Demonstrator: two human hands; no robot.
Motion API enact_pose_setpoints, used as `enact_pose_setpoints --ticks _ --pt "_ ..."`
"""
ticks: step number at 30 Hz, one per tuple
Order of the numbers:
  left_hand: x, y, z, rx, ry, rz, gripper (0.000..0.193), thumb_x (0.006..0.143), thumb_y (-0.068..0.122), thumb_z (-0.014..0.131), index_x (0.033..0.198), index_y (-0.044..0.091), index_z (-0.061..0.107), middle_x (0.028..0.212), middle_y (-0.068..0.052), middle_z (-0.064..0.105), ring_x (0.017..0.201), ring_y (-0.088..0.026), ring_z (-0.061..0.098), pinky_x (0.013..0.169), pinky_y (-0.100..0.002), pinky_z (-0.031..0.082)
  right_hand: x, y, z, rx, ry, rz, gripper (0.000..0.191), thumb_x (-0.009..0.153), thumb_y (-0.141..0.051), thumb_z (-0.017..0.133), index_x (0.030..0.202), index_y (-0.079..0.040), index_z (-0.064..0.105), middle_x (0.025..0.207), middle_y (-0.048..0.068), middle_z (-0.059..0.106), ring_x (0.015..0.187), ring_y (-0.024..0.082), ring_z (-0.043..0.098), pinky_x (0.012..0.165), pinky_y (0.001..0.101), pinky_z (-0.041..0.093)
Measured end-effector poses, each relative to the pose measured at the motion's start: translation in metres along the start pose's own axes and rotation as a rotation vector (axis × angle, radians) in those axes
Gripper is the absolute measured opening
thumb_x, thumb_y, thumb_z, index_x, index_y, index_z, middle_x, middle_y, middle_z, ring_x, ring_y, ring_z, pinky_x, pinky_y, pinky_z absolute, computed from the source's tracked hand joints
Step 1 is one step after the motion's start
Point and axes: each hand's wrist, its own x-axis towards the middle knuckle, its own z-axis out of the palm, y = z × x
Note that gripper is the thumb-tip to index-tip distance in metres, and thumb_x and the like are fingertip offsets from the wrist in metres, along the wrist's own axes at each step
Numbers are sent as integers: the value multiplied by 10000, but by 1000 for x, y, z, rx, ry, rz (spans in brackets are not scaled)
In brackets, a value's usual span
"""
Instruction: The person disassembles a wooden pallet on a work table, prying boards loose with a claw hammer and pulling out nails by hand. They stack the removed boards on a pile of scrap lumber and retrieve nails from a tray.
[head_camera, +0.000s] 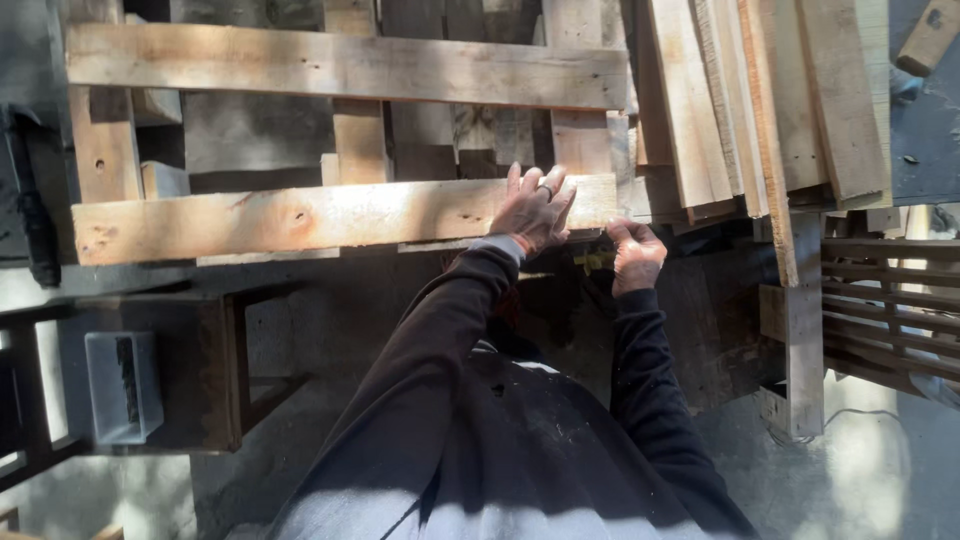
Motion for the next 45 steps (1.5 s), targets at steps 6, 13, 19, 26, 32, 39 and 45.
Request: enact_pose_setpoints --ticks 6,13,19,26,32,39,45 --pt "-40 7 18 -137 226 -27 870 728 439 773 1487 147 463 1541 -158 447 1462 -377 334 1136 -678 253 7 16 1 6 -40 -18 87 904 -32 785 961 -46 721 899 5 695 785 94 618 716 245 508" --pt "-212 -19 48 -841 -295 -548 581 893 336 700 1440 170 593 1269 -206 678 1194 -369 624 1000 -474 504 -8 68 10 63 -368 -159 289 1151 -79 582 893 47 547 891 120 670 671 94 513 550 182 341" --pt "-277 -60 47 -970 -93 -883 425 908 379 686 1280 179 728 1197 -170 739 1139 -341 686 1001 -424 516 -87 130 61 -150 -523 43 175 1103 -139 664 1011 -1 607 910 127 673 736 181 648 668 286 542" --pt "-314 -92 54 -1533 633 -1015 498 1088 448 520 1172 2 726 973 -123 757 921 -207 701 849 -349 558 -182 157 176 -249 -1156 201 225 1065 -184 580 1182 2 629 1090 77 687 970 131 666 875 291 569" --pt "-429 -150 55 -1579 1056 -1095 382 1024 311 644 1138 -43 728 975 -113 748 903 -144 683 821 -304 558 -258 194 270 -480 -1403 156 254 1032 -157 621 1210 20 656 1099 84 703 981 121 673 856 284 559" --pt "-612 -245 87 -1580 1346 -1205 286 998 223 680 1103 -38 728 997 -73 735 944 -113 664 853 -280 539 -415 281 397 -819 -1490 65 210 981 -116 653 1128 19 720 974 80 742 884 119 686 787 280 574" --pt "-758 -351 85 -1188 1290 -1621 338 941 291 682 1092 -6 738 1009 -143 769 965 -212 727 847 -334 543 -564 342 547 -913 -1688 -98 189 966 -118 660 1108 -13 726 965 74 753 854 130 700 765 273 555"
